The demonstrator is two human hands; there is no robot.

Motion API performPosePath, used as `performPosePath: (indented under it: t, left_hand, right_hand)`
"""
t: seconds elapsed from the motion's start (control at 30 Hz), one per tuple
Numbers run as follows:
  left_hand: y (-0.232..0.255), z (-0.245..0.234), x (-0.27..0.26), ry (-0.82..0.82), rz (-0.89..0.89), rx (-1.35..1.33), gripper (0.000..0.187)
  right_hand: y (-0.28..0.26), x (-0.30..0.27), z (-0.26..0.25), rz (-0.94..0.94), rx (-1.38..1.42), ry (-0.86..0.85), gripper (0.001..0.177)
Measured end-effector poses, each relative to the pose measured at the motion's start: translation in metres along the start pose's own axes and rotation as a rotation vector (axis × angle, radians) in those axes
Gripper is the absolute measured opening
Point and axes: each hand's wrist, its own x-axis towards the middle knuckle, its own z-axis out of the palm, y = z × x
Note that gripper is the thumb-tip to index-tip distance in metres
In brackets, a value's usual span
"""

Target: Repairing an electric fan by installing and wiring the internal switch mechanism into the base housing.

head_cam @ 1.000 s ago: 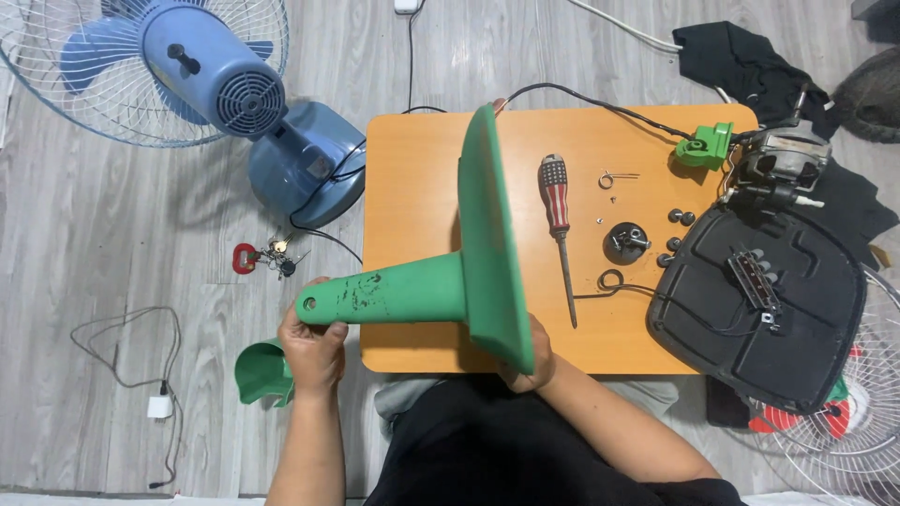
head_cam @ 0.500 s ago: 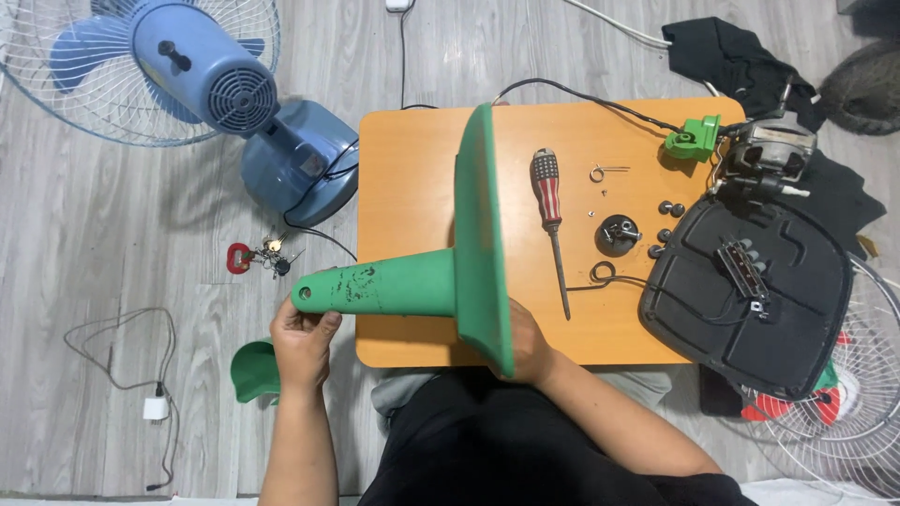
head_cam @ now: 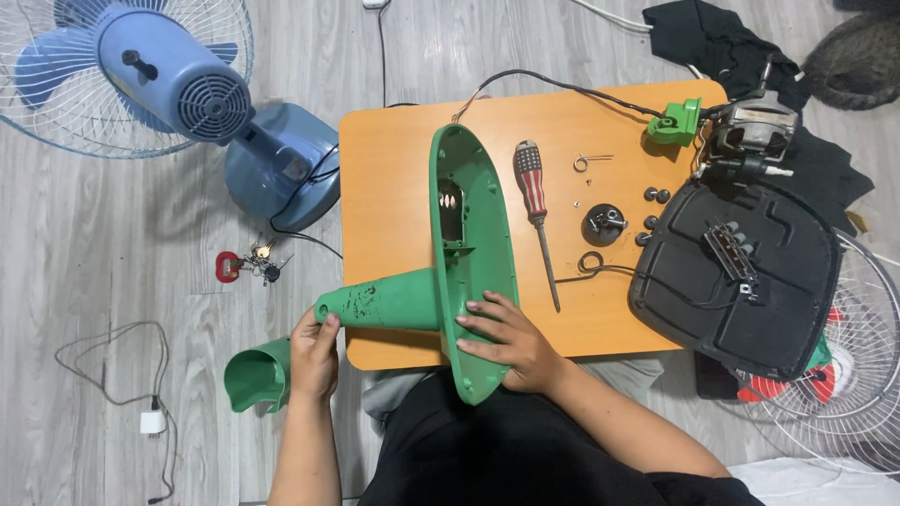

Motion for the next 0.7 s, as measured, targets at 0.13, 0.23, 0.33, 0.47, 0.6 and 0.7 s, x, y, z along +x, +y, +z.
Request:
performPosePath:
  t: [0.13, 0.23, 0.33, 0.47, 0.6, 0.7]
  left_hand:
    - [-0.013, 0.008, -0.002, 0.021, -0.018, 0.135, 0.023]
    - [-0.013, 0.027, -0.003, 0.126, 0.009, 0.130, 0.030]
    - [0.008, 0.046, 0.000, 0.159, 0.138, 0.187, 0.042]
    - [0.037, 0.053, 0.016, 0.134, 0.224, 0.541, 0.047]
    - [0.076, 0.065, 0.049, -0.172, 0.268, 0.696, 0.044]
    - [0.127, 0.091, 0.070, -0.607, -0.084, 0.443, 0.069]
  right_hand:
    - [0.003, 0.000, -0.002, 0.017, -0.023, 0.014, 0.021]
    - [0.004, 0.000, -0.002, 0.015, -0.025, 0.019, 0.024]
    - [0.006, -0.003, -0.001, 0.016, -0.014, 0.006, 0.037]
    - [0.008, -0.005, -0.003, -0.016, -0.023, -0.018, 0.041]
    - [0.009, -0.012, -0.001, -0.035, 0.115, -0.051, 0.061]
    - [-0.009, 0.004, -0.016, -0.013, 0.219, 0.017, 0.026]
